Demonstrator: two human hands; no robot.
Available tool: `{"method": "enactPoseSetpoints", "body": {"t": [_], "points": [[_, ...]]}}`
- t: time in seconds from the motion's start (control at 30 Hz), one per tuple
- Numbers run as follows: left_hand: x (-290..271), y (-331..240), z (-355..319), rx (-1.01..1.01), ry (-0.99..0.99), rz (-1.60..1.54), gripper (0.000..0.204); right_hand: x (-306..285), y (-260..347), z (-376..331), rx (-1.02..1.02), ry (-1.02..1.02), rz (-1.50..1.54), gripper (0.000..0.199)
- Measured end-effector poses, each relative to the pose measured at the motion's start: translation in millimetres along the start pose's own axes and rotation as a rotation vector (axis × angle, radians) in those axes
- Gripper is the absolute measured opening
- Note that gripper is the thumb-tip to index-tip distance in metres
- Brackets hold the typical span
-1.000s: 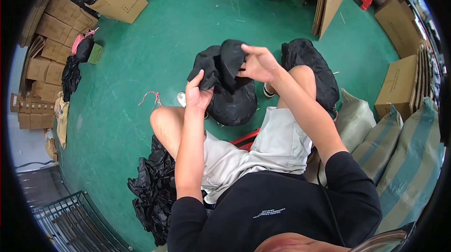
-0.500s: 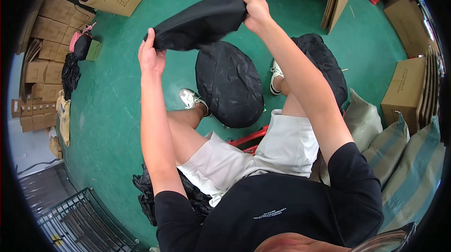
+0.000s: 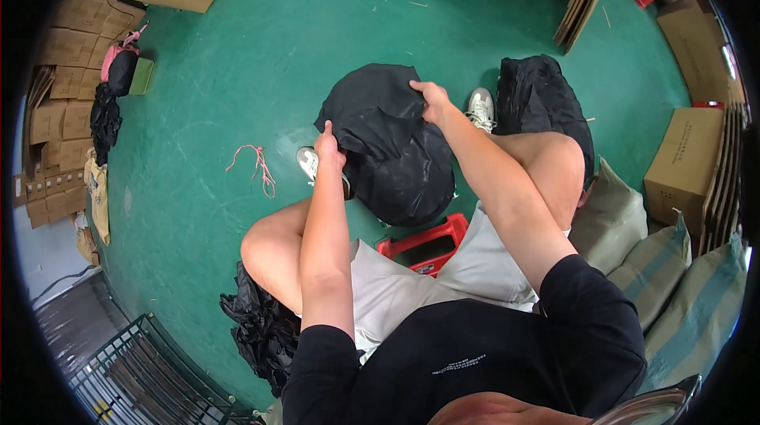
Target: The recorder is inspecting black fabric bags or covers, turning them inside out and checking their quality.
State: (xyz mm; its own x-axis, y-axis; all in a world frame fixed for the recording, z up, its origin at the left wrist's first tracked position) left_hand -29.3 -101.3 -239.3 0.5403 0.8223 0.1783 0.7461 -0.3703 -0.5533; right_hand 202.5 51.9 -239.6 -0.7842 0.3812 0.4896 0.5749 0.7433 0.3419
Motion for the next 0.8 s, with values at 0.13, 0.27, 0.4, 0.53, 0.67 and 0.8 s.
{"method": "enactPoseSetpoints", "body": {"t": [0.13,0.27,0.4,0.53,0.67,0.8], "points": [[-23.0,14.3,-12.5,0.216,-0.224,0.247,0.056,-25.5,-4.6,-14.0,-0.313,-0.240,-0.704,0.024],[-22.1,55.4,-39.2,0.248,-0.401,0.673,0.067,-79.8,0.2,-27.6,-0.548,-0.326,-0.923,0.022],[-61.4,89.1,-61.7,0.298,-0.534,0.741,0.059,-84.0,-34.9,-87.1,-0.344,-0.423,-0.844,0.027],[-68.2,102.5,-75.5,0.171,-0.432,0.711,0.050,-94.3,-31.7,-104.9,-0.359,-0.457,-0.862,0.029],[-52.2,116.7,-77.1,0.168,-0.105,0.365,0.087,-123.2,-22.3,-80.7,-0.396,-0.275,-0.646,0.026],[-63.7,115.3,-87.6,0.193,-0.022,0.446,0.106,-110.2,-50.6,-102.7,-0.187,-0.211,-0.300,0.028]]}}
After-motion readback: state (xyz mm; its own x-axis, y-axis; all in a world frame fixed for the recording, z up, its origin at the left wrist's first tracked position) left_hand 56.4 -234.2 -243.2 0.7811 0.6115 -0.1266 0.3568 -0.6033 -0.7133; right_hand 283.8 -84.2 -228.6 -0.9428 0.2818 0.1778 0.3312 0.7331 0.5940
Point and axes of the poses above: each hand's wrist, its own z-axis towards the middle knuckle, its own x-axis out of the palm, y = z × x, the point moved 3 cm from there along z, towards the middle knuckle, and after that the axes turned 13 degrees about z, right-handed, at the moved point
